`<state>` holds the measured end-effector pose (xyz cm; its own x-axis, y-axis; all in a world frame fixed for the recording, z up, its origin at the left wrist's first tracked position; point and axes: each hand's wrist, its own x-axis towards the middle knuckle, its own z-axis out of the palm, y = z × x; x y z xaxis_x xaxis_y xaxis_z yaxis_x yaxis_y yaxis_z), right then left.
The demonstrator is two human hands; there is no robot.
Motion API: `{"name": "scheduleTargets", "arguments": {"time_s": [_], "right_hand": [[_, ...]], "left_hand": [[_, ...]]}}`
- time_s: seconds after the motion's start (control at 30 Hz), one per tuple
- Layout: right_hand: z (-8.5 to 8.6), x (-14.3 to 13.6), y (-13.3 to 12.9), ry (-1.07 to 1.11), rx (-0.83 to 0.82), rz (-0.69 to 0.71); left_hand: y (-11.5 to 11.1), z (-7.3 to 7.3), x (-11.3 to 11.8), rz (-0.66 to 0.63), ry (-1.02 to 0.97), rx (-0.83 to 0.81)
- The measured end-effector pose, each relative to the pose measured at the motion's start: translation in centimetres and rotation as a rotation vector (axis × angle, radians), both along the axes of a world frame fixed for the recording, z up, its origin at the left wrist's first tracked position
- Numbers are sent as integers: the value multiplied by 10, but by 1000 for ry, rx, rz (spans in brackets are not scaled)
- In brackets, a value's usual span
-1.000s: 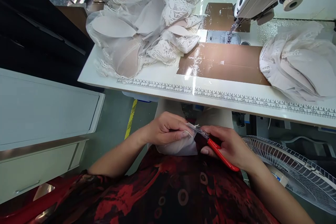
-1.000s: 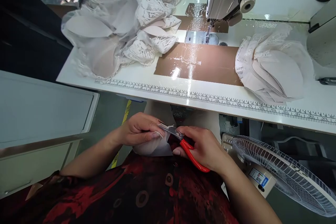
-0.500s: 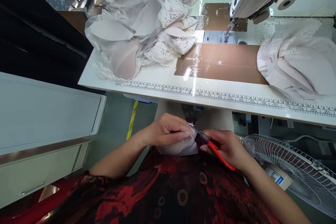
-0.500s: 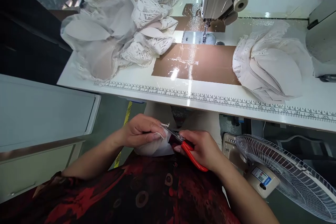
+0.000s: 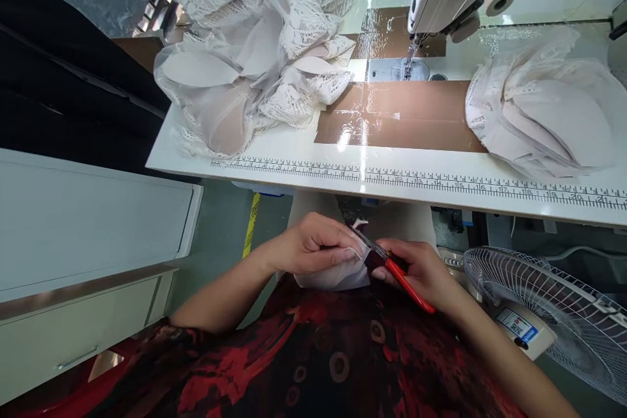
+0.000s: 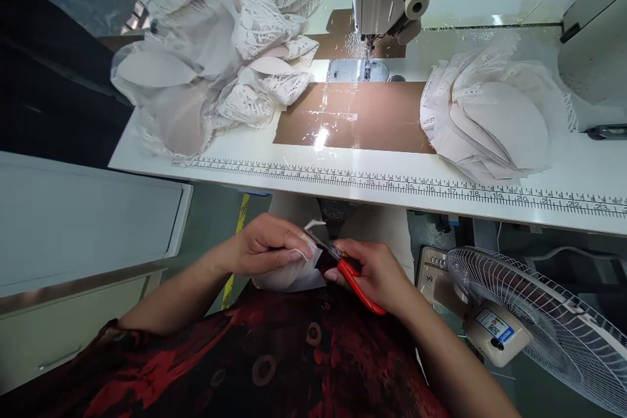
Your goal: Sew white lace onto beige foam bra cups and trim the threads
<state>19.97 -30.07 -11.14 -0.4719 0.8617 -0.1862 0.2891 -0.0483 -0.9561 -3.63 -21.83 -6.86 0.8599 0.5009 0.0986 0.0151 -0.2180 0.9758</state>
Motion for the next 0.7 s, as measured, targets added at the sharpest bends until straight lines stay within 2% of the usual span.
{"name": "scheduleTargets", "arguments": {"time_s": [0.13,0.23,0.3,0.33,0.4,0.5,0.57,0.63,0.7], "right_hand": [[-15,4,-1,-68,-57,-108],[-22,8,1,-152,-71,-89],[-26,11,2,-210,-58,-63],[-29,13,2,-222,-48,-58],[-35,16,1,-179,-54,-30],[-47,18,0,-139,-62,-61],[-55,18,1,-139,-48,-114],[-60,17,0,-141,-44,-148],[-64,15,-2,-141,-12,-171]], "left_hand": [[0,1,4,-35,15,-54],[-4,0,5,-29,71,-125],[-8,-1,3,-25,149,-259],[-9,-2,1,-50,187,-351],[-8,-5,-2,-206,239,-470],[3,-8,2,-433,268,-392],[12,-4,13,-517,276,-305],[21,10,30,-568,298,-221],[30,33,52,-577,300,-122]]}}
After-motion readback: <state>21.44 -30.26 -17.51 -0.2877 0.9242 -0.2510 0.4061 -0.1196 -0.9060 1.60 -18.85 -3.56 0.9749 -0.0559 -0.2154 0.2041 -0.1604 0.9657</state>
